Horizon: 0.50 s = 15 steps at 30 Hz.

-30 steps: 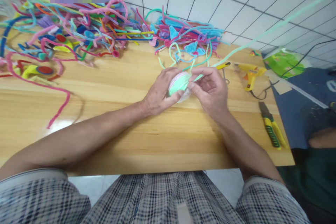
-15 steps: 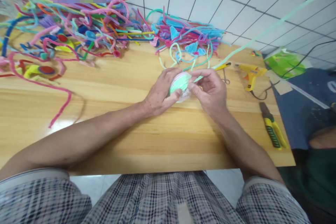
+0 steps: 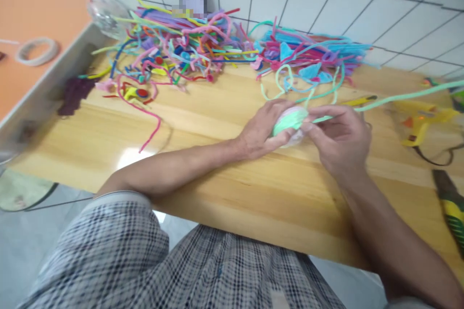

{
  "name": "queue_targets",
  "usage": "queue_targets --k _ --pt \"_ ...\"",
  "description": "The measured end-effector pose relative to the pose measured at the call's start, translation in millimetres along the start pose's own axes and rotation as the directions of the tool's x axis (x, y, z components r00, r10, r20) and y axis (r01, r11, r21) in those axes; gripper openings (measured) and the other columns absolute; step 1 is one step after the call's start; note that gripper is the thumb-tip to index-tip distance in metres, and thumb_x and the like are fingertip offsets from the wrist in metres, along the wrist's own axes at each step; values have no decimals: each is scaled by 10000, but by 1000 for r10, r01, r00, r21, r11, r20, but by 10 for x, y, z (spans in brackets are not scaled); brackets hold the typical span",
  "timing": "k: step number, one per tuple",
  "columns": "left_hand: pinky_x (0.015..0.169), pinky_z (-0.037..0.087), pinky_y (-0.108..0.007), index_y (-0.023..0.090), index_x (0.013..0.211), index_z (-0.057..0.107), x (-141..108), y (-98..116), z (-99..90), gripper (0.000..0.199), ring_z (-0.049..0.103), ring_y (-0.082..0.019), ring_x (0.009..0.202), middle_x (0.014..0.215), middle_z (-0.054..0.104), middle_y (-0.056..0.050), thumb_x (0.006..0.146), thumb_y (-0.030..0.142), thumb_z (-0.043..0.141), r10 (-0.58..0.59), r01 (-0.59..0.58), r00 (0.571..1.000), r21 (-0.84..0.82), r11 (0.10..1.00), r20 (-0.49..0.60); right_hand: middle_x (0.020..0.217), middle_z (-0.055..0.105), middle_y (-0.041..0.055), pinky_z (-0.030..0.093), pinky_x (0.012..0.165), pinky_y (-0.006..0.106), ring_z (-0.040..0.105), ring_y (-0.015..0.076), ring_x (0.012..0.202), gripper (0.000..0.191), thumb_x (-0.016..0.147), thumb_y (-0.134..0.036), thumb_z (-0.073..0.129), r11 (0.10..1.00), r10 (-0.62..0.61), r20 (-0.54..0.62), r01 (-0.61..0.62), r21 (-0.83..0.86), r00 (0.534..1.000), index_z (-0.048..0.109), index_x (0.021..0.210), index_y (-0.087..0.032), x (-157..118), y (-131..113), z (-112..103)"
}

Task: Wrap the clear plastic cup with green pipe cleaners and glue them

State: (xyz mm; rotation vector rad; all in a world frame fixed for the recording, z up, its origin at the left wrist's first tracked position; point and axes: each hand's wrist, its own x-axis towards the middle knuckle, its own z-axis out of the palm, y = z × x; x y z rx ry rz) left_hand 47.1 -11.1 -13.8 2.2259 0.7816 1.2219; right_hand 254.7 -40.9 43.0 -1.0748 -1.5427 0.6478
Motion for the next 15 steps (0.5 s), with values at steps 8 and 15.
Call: queue_targets --k 8,15 --pt "1367 457 -609 224 1697 417 6 -28 18 727 495 -363 1635 1681 578 -187 1168 719 349 -3 4 1000 -14 1000 31 978 842 55 691 697 441 806 280 853 302 792 -447 1060 1000 -25 -9 25 -8 1000 856 1002 -373 54 -113 -12" --pt "1358 450 -598 191 1657 455 -6 -9 -13 673 523 -360 1594 1643 599 -208 1188 671 401 15 -15 1000 -59 998 -11 946 831 14 672 685 375 782 214 791 279 850 -425 995 998 -39 -11 38 -49 999 793 998 -301 49 -20 4"
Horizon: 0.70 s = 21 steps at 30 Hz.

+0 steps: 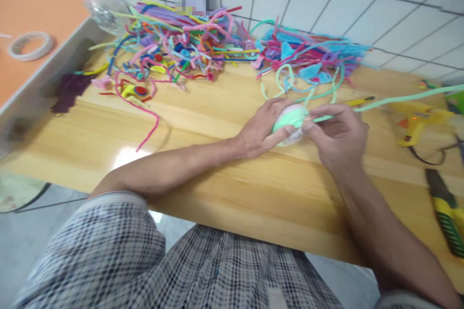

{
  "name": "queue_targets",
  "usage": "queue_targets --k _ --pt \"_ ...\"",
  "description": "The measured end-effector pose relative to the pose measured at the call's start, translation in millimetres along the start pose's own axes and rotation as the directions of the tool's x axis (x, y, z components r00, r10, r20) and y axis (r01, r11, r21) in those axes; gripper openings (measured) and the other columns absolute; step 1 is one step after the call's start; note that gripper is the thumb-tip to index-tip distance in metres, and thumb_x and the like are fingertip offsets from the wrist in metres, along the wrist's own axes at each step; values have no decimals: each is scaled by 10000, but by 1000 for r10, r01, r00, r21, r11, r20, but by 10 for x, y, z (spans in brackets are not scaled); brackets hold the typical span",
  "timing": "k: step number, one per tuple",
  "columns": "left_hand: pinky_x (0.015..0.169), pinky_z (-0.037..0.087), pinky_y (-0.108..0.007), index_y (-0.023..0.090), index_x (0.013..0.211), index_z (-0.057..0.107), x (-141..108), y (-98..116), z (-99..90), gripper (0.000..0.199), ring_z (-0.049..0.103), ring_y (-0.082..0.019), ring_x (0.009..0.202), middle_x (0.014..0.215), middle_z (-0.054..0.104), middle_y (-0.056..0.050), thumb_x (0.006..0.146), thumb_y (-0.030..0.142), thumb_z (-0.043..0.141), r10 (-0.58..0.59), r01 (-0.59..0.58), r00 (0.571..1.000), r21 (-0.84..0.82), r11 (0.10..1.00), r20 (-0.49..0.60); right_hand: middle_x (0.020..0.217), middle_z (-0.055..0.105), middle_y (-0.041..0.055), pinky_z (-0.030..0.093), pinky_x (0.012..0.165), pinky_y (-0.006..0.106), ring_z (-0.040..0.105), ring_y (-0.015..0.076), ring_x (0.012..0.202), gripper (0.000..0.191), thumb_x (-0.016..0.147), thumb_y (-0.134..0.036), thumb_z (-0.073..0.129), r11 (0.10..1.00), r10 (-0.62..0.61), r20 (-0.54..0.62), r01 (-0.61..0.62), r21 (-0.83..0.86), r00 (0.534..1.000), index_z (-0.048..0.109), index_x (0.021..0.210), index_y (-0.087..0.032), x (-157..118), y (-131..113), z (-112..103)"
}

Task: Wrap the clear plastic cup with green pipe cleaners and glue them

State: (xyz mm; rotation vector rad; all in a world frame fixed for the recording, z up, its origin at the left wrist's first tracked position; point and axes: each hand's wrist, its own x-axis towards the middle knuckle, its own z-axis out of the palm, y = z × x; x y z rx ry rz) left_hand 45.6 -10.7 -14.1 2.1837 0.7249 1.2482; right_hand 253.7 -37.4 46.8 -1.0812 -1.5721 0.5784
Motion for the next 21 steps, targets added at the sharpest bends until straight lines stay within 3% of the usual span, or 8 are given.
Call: queue_targets --k 3,8,13,21 --pt "1351 456 -588 193 1656 461 -13 0 -30 624 554 -350 1566 1625 600 -206 1202 615 399 3 -3 1000 -3 1000 0 995 825 5 673 706 369 776 198 798 241 911 -412 939 999 21 39 -22 42 999 783 1072 -323 -24 60 -4" --pt "1338 468 -610 202 1675 413 -32 -75 -14 745 558 -379 1564 1630 583 -224 1120 670 577 68 -68 997 36 997 -26 1025 819 -2 684 752 366 775 185 824 235 928 -368 910 996 51 89 -57 65 995 786 1123 -323 -39 82 -17" --pt "1341 480 -571 192 1651 437 -15 -22 -23 631 568 -344 1558 1614 608 -209 1178 605 492 53 -52 998 26 998 -15 1030 830 3 677 751 370 784 193 837 227 916 -362 931 997 37 62 -41 62 997 799 1096 -321 -38 43 -16" --pt "1340 480 -592 216 1648 430 21 -25 1 646 555 -351 1574 1636 614 -188 1178 657 381 26 -26 1000 28 999 15 997 854 28 655 690 347 796 208 840 234 836 -251 972 998 -48 -2 48 45 999 833 1018 -295 -25 56 -6"
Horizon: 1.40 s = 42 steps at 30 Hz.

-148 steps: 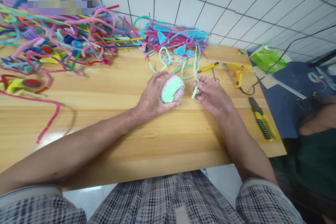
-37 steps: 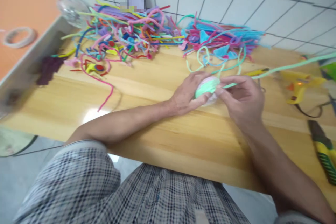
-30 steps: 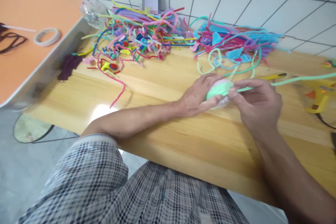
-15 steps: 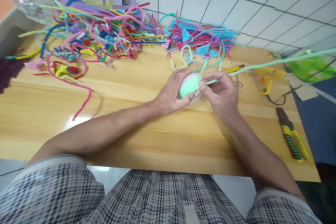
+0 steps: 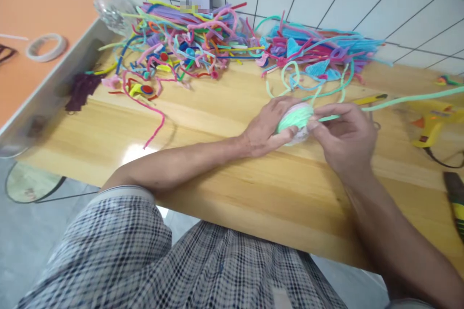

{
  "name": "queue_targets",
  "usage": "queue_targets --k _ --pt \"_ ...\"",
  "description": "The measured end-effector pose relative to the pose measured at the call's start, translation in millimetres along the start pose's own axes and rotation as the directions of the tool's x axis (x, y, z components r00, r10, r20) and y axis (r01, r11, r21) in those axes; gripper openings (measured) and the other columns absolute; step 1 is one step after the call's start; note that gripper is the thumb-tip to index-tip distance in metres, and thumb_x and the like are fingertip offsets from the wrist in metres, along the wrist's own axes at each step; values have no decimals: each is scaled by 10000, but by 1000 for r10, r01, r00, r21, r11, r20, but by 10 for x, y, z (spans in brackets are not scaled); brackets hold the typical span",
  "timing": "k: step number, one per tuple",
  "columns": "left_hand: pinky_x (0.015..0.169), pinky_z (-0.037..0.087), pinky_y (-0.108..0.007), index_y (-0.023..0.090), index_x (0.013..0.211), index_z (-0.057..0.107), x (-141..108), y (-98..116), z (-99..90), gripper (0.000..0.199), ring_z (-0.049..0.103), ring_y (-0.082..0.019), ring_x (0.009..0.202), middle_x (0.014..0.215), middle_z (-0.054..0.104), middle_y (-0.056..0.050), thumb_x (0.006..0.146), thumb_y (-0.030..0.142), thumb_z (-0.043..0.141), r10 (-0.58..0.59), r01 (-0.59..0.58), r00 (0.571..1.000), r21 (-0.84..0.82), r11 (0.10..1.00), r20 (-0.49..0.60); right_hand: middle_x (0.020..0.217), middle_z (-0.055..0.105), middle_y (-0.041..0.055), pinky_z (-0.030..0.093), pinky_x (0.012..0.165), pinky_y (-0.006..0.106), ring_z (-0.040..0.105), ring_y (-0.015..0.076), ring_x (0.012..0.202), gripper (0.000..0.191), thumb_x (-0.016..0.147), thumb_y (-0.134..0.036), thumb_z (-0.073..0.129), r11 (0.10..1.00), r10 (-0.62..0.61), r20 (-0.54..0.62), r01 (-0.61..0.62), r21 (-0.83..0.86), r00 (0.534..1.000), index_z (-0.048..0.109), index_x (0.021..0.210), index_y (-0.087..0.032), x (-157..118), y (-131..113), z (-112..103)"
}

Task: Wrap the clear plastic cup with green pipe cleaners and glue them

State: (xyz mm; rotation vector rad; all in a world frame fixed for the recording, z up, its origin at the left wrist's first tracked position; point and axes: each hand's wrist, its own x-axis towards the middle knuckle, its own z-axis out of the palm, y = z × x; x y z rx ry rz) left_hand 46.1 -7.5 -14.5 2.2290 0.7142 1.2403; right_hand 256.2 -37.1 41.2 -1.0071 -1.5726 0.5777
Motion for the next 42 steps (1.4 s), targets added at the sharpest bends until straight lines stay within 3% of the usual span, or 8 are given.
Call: queue_targets --k 9,15,26,36,42 --pt "1326 474 -617 219 1656 407 -40 -8 -4 714 563 -384 1561 1610 599 -213 1092 600 627 31 -29 999 36 999 -41 1039 826 -14 654 733 323 750 164 824 171 927 -254 862 1000 22 49 -22 -5 999 796 1076 -307 -32 -4 25" --pt "1338 462 -607 196 1670 418 -57 5 -54 671 542 -379 1574 1635 576 -225 1136 575 566 13 -13 1000 33 999 -5 1030 825 -15 653 744 310 756 169 874 134 932 -320 847 999 20 50 -18 -37 999 791 1052 -297 -19 -16 27" --pt "1370 431 -627 204 1670 454 -49 85 -87 656 520 -377 1574 1631 580 -207 1162 619 472 -64 63 997 21 998 37 1005 818 4 654 753 336 754 191 875 290 898 -545 896 993 118 35 -116 -35 992 768 989 -301 3 -87 45" --pt "1333 479 -579 208 1647 470 -35 145 -101 607 563 -349 1540 1611 612 -202 1171 582 514 -74 73 997 26 997 19 993 811 -10 642 768 332 738 177 856 176 874 -384 862 990 135 79 -132 -41 988 771 993 -292 22 -128 6" --pt "1344 464 -593 201 1633 492 -58 197 -71 586 552 -357 1550 1604 609 -196 1170 556 533 -73 73 997 46 996 0 714 688 -56 520 588 278 621 133 626 168 847 -370 871 950 311 179 -309 -39 933 767 927 -265 171 -227 -172"
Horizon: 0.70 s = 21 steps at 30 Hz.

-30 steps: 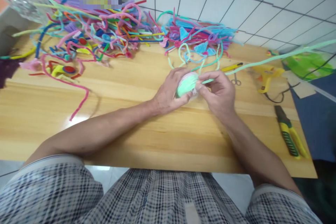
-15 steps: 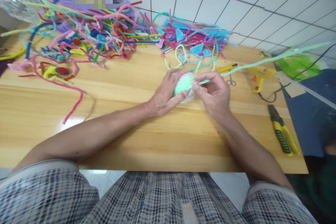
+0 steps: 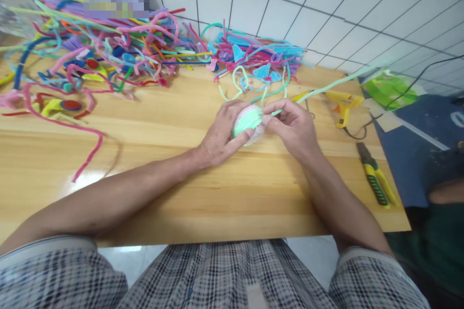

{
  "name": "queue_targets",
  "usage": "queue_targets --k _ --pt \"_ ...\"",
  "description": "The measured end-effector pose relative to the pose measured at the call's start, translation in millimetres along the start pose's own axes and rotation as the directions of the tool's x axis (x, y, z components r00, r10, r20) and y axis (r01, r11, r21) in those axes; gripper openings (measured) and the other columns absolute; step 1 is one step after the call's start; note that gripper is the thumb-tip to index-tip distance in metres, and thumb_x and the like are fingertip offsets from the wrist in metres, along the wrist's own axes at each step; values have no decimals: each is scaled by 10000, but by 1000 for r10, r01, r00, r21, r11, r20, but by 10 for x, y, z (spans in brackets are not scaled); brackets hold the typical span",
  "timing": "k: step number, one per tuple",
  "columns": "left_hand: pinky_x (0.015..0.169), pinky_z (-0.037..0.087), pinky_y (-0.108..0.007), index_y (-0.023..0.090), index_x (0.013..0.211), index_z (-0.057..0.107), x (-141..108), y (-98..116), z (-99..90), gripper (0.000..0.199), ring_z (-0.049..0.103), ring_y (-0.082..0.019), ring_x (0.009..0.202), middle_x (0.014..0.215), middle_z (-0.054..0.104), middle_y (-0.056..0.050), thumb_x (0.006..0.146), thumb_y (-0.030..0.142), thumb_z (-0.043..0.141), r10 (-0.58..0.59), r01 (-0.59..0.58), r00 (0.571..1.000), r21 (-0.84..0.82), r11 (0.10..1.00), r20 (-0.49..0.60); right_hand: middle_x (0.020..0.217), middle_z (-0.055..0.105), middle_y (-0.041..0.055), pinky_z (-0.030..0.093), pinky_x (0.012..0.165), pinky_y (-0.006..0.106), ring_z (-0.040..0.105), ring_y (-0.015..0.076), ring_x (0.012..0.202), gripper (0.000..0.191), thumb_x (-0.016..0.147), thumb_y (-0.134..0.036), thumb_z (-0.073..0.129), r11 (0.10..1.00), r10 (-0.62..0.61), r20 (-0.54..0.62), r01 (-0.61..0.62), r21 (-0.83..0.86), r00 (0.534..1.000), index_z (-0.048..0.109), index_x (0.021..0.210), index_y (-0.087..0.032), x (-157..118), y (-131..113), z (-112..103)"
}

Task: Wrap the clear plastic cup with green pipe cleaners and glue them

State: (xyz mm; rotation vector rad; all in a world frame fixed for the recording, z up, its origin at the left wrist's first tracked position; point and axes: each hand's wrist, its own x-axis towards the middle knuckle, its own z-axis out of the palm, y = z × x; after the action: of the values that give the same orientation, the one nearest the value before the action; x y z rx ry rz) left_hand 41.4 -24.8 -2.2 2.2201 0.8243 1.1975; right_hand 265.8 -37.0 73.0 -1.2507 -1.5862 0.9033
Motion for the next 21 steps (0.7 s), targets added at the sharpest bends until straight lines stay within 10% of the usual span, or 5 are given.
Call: queue_targets --k 10,21 --pt "1347 469 -604 226 1648 450 -19 -3 5 581 544 -356 1555 1607 608 -182 1164 534 538 -10 10 1000 17 1000 -20 576 660 -69 396 481 258 535 112 491 109 810 -306 828 989 148 50 -146 -32 988 739 842 -251 12 -58 -66" --pt "1345 469 -618 228 1642 463 -26 9 5 574 540 -363 1561 1593 611 -181 1169 545 529 -6 7 1000 21 1000 -26 514 485 -101 277 513 279 354 87 491 97 821 -332 796 992 33 -31 -36 -117 999 761 791 -247 -20 -63 9"
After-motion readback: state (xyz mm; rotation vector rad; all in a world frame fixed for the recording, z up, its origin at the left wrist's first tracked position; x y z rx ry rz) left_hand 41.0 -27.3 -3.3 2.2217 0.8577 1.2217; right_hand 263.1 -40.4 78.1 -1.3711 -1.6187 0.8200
